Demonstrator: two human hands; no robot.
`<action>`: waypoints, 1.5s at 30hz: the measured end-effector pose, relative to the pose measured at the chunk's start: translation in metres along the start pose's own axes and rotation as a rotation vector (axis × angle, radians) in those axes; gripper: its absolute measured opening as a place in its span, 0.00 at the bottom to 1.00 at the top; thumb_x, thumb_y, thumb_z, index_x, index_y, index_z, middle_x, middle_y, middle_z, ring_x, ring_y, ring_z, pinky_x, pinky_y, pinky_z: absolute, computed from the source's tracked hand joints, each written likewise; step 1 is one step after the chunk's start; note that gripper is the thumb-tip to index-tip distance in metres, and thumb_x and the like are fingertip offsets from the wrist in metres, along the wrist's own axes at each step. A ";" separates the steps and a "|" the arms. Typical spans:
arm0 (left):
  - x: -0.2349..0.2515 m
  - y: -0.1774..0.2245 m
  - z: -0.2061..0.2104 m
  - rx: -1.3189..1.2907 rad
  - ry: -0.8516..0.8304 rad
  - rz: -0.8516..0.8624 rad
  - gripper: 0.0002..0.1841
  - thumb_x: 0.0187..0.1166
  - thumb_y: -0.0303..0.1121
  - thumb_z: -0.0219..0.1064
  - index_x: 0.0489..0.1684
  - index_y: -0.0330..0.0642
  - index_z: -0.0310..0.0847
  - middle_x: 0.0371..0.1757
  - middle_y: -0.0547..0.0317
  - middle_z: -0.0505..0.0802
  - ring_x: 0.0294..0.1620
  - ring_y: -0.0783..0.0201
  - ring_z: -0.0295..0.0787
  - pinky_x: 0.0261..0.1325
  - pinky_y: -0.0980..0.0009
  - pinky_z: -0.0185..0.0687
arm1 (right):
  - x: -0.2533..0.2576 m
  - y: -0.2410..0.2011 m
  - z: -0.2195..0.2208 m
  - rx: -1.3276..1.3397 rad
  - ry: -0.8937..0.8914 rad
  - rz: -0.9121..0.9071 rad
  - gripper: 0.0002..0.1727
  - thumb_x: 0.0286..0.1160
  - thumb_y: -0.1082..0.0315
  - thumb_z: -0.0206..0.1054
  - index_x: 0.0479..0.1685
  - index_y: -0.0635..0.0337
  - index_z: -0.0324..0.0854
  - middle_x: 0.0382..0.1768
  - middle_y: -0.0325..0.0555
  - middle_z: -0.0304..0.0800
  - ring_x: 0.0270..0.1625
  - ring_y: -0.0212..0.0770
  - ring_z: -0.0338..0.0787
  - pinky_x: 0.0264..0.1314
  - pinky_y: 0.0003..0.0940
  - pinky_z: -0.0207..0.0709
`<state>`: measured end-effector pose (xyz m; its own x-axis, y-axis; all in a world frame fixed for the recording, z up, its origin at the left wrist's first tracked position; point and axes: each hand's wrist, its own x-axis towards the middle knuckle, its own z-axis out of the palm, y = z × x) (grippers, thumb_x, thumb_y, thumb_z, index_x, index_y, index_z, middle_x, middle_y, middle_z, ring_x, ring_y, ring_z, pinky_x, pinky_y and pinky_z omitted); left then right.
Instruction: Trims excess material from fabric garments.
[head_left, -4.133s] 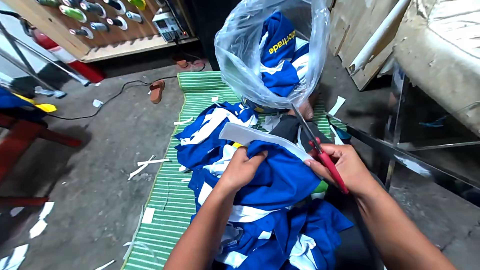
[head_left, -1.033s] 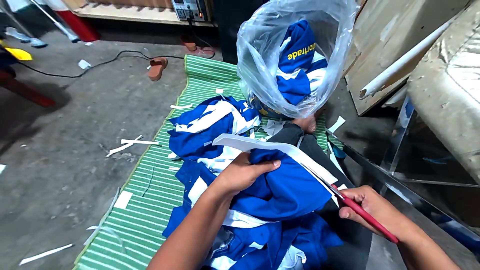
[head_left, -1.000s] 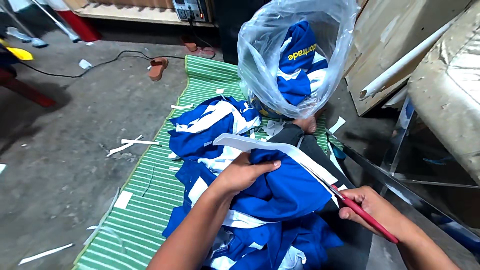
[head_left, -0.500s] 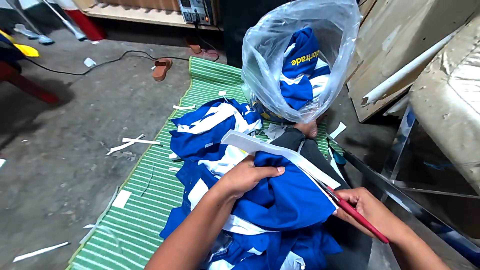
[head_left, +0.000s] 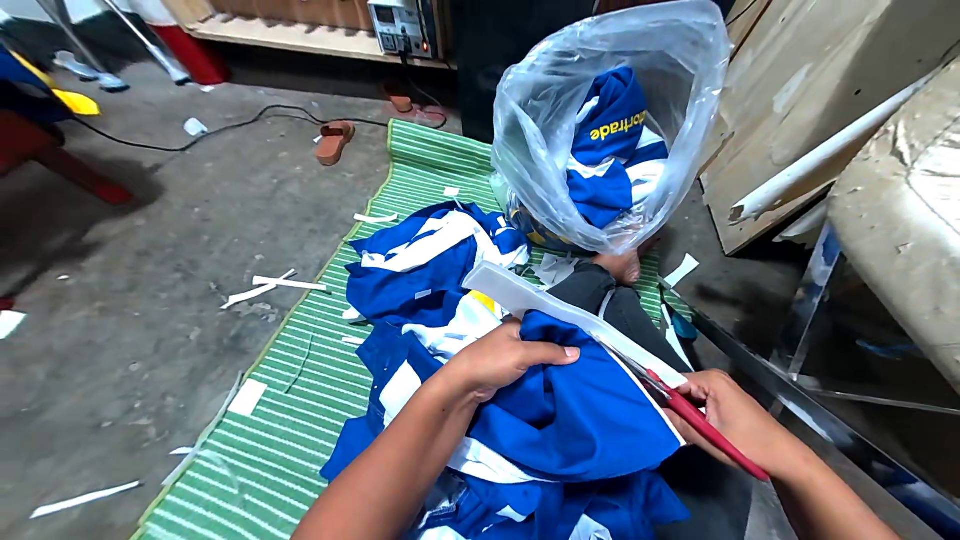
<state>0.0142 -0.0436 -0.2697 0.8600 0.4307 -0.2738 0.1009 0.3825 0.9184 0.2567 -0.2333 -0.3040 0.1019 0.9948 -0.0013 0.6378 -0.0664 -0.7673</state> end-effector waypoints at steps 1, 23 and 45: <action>0.000 0.000 0.000 0.002 0.002 0.002 0.07 0.77 0.21 0.66 0.43 0.44 0.85 0.39 0.68 0.95 0.44 0.77 0.91 0.56 0.75 0.88 | 0.002 -0.001 0.001 -0.004 0.006 0.005 0.28 0.66 0.35 0.68 0.14 0.50 0.80 0.12 0.20 0.73 0.18 0.08 0.69 0.19 0.12 0.60; -0.001 -0.009 0.003 0.149 0.136 0.322 0.07 0.85 0.25 0.61 0.39 0.41 0.84 0.33 0.70 0.92 0.37 0.79 0.90 0.49 0.77 0.87 | 0.006 -0.002 0.009 0.086 0.036 0.011 0.18 0.66 0.50 0.68 0.15 0.50 0.80 0.12 0.17 0.73 0.19 0.05 0.70 0.20 0.09 0.62; 0.000 -0.013 0.001 0.337 0.039 0.397 0.07 0.85 0.27 0.61 0.39 0.41 0.85 0.34 0.74 0.91 0.38 0.85 0.86 0.48 0.82 0.84 | 0.016 -0.010 0.003 0.107 -0.008 0.043 0.21 0.64 0.43 0.72 0.13 0.45 0.76 0.11 0.16 0.70 0.16 0.09 0.68 0.17 0.12 0.60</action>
<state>0.0139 -0.0495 -0.2816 0.8457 0.5222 0.1098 -0.0684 -0.0979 0.9928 0.2495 -0.2166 -0.2985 0.1211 0.9918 -0.0402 0.5480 -0.1006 -0.8304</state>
